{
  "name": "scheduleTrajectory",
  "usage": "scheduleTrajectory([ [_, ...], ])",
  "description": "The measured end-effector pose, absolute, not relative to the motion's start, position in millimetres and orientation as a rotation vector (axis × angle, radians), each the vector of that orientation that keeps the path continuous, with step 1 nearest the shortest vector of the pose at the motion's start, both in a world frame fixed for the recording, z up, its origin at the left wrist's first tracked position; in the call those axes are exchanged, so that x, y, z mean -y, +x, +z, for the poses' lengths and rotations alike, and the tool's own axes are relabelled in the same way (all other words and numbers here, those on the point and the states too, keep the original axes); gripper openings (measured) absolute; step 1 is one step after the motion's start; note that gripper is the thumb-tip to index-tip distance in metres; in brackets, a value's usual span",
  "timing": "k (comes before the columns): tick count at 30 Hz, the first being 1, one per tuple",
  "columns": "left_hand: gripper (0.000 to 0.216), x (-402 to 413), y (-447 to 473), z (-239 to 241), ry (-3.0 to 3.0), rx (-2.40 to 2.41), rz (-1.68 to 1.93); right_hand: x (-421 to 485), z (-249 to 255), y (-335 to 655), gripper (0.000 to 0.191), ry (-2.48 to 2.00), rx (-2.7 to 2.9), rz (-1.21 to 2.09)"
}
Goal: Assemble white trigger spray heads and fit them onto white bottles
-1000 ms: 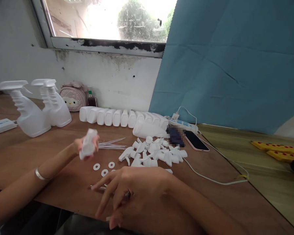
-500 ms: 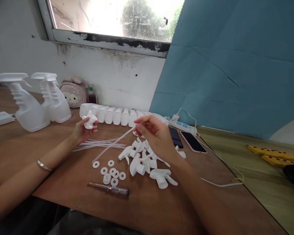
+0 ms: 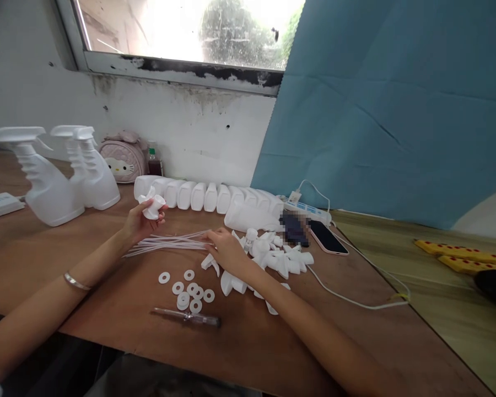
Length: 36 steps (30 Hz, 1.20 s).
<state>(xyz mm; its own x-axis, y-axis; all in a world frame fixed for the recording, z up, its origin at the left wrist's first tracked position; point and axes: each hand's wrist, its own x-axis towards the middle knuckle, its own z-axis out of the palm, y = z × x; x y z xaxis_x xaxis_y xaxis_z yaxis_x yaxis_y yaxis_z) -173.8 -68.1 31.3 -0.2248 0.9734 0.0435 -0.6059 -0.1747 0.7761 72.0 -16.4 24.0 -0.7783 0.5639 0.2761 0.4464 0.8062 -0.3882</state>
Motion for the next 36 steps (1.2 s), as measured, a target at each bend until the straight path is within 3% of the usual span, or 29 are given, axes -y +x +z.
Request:
scheduleTrajectory([
  [7,0.017,63,-177,24,0.692,-0.815,1.675,7,40,57,0.051,-0.605,2.966,0.062],
  [11,0.016,64,-177,25,0.694,-0.836,1.695,3,39,33,0.060,-0.472,3.157,-0.132],
  [16,0.014,65,-177,27,0.711,-0.822,1.692,3,36,-4,0.052,-0.428,3.240,-0.257],
  [23,0.013,65,-177,28,0.700,-0.819,1.696,12,28,-27,0.023,-0.381,3.243,-0.438],
  [36,0.016,65,-180,27,0.729,-0.766,1.690,50,-1,-66,0.025,-0.256,3.061,-0.537],
])
